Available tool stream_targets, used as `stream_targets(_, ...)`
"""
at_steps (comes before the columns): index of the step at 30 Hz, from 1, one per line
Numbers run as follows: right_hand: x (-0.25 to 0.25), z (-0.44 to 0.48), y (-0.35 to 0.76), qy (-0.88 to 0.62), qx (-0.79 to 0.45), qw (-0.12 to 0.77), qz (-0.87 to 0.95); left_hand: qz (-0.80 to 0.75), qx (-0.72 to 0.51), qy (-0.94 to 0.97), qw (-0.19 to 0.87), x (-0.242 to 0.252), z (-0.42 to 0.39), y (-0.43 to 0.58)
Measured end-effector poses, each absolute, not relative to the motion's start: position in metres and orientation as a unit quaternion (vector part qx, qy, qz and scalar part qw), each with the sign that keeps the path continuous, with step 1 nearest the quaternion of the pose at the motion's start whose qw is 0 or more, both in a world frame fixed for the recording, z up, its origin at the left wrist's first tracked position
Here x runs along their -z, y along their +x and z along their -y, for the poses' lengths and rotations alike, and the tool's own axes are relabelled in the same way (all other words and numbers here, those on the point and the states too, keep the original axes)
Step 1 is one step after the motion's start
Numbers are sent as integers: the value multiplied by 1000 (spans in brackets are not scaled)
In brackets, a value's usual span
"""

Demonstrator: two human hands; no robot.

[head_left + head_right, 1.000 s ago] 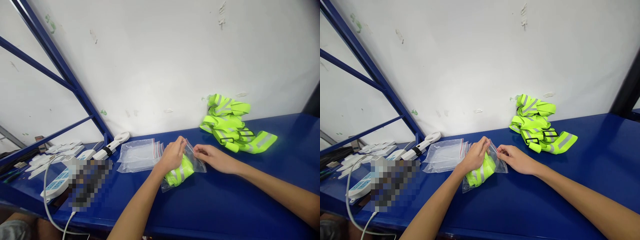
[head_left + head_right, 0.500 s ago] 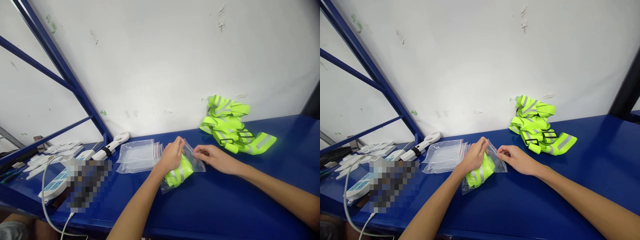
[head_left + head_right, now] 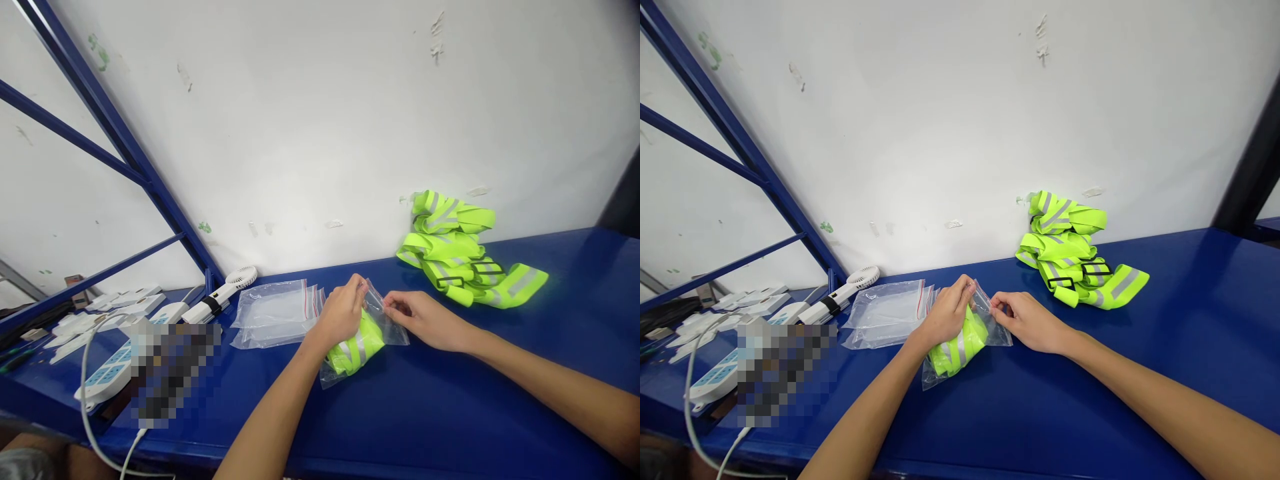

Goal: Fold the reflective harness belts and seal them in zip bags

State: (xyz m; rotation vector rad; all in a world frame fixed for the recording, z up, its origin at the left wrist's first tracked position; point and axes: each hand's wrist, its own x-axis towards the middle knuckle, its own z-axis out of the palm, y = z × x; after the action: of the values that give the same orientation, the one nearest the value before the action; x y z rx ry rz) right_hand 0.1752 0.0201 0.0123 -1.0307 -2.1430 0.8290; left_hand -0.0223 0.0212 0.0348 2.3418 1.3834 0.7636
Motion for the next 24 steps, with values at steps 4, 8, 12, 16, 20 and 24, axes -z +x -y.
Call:
stream_targets(4, -13, -23, 181, -400, -349, 279, 800, -488, -272, 813, 165, -34, -22, -23)
stream_targets(8, -14, -23, 184, -386, -385, 246, 802, -496, -281, 805, 165, -32, -23, -23)
stream_targets(12, -15, -21, 182, -368, -411, 251, 796, -494, -283, 805, 168, -31, -23, -24)
stream_targets(16, -13, -19, 179, -372, -404, 261, 794, -495, -288, 803, 168, -30, -25, -25)
stream_targets(20, -12, -18, 180, -382, -393, 279, 789, -496, -299, 798, 167, -29, -27, -25)
stream_targets(24, -17, -18, 185, -372, -454, 235, 775, -503, -300, 794, 164, -28, -27, -26)
